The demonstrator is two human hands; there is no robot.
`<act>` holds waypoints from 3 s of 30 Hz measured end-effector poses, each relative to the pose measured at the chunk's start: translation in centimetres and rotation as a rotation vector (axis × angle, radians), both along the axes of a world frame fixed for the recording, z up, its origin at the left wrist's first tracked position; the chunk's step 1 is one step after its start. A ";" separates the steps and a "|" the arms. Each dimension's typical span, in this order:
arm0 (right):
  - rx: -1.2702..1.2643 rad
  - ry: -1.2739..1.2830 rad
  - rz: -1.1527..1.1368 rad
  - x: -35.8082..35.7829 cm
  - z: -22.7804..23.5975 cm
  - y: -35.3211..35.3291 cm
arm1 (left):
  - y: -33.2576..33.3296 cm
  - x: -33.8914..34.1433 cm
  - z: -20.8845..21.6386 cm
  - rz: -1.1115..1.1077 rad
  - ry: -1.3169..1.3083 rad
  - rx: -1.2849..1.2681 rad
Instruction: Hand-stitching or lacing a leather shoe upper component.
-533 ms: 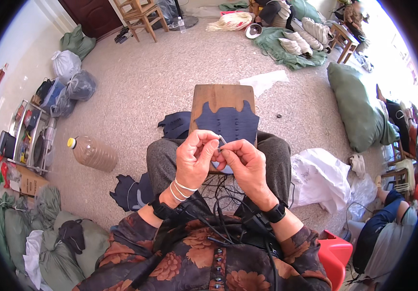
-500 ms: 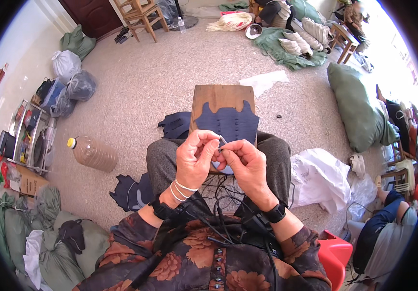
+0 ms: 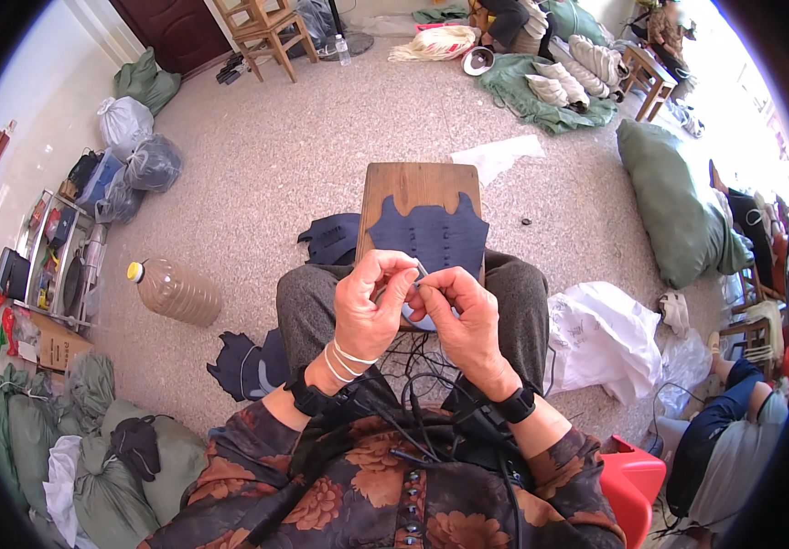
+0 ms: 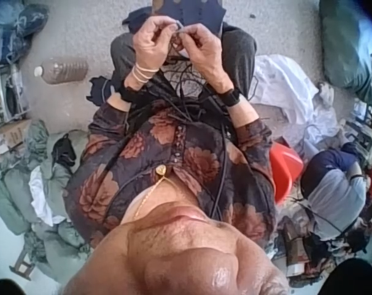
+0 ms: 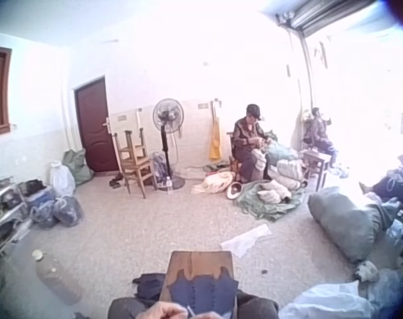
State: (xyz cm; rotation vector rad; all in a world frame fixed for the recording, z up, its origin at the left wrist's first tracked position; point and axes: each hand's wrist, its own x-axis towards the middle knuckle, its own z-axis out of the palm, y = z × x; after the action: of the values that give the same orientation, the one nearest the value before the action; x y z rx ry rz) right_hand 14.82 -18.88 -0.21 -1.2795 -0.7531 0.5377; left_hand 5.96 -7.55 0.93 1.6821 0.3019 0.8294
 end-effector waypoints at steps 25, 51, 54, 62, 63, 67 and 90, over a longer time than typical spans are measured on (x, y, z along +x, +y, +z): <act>-0.008 0.131 0.119 0.0 -0.2 0.0 | 1.3 -0.7 -0.6 -0.090 -0.050 -0.635; -0.004 -0.031 -0.008 0.0 -0.2 0.4 | -0.5 0.4 -0.7 -0.072 -0.135 -0.782; 0.006 -0.036 -0.012 -0.1 -0.2 0.4 | -0.4 0.5 -0.9 -0.083 -0.127 -0.791; -0.004 -0.050 -0.026 0.0 0.1 0.3 | -0.7 0.6 -1.1 -0.096 -0.137 -0.779; 0.002 -0.051 -0.027 0.0 0.2 0.3 | -0.7 0.6 -1.2 -0.095 -0.143 -0.769; 0.015 -0.092 -0.028 0.0 0.0 0.3 | -0.7 0.3 -1.4 -0.117 -0.098 -0.697; 0.017 0.065 0.059 0.2 0.1 0.1 | 0.1 0.7 -0.5 -0.122 -0.059 -0.709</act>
State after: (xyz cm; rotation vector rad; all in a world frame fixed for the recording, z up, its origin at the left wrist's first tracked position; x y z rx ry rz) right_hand 15.03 -18.75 -0.14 -1.2214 -0.7415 0.6161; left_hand 6.71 -7.48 0.42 0.9997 0.3931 0.5824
